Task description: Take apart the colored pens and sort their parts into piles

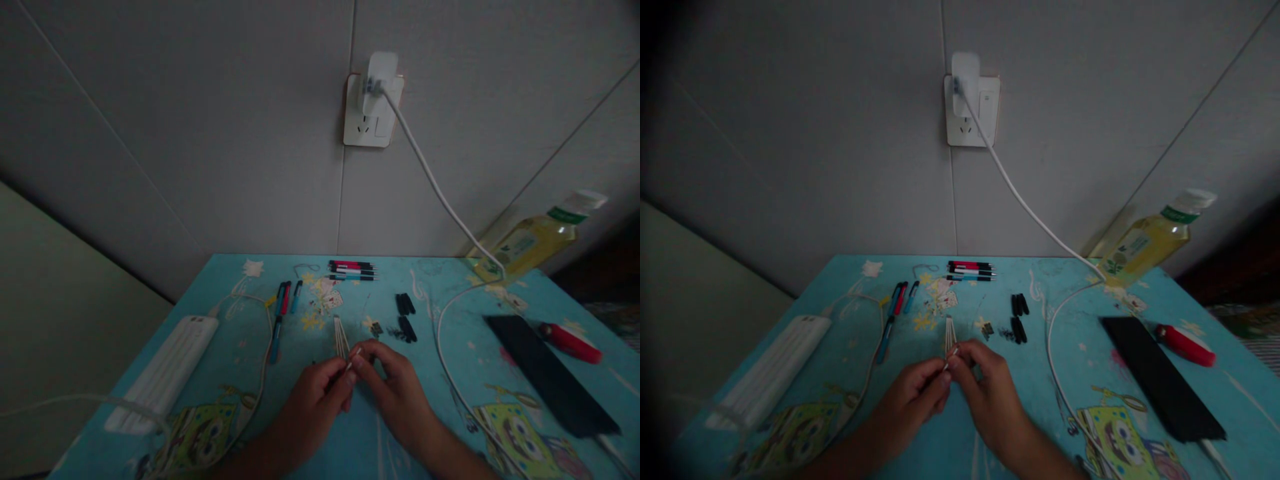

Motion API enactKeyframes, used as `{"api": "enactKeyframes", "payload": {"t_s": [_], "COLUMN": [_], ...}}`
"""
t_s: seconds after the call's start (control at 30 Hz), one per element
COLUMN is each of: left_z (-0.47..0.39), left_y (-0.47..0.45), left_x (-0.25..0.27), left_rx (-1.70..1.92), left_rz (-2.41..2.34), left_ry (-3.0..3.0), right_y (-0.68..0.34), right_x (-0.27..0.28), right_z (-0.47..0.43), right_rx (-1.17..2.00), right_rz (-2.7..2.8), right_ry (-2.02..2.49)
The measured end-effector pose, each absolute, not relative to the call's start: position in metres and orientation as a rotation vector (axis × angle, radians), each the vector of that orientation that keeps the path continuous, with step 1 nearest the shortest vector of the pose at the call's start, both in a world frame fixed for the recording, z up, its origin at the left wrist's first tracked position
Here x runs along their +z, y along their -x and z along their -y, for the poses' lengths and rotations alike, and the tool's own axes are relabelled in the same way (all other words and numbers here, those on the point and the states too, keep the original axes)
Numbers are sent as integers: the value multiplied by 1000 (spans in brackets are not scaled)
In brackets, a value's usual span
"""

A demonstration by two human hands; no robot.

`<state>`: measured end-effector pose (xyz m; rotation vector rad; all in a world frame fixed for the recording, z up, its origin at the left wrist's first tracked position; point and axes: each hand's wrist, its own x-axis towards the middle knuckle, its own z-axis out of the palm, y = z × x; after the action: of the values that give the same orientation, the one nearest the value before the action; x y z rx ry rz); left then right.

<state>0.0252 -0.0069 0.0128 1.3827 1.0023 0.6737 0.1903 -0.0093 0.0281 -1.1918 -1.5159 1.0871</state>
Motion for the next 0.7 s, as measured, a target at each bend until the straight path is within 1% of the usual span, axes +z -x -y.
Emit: {"api": "enactKeyframes", "payload": {"t_s": [0.27, 0.33, 0.5, 0.7], "left_z": [10, 9, 8, 7], "left_y": [-27, -27, -28, -30], "left_x": [19, 22, 30, 23], "left_rx": [784, 798, 817, 841], "left_rz": [-891, -881, -922, -922], "left_ry": [-1218, -1155, -1055, -1019], "right_y": [-197, -203, -215, -216], "right_x": [29, 29, 16, 2], "right_z": [6, 2, -5, -3], "right_rx": [904, 781, 395, 76], "right_rz": [1639, 1705, 1856, 2070], "right_ry": [1210, 1292, 1678, 1955]}}
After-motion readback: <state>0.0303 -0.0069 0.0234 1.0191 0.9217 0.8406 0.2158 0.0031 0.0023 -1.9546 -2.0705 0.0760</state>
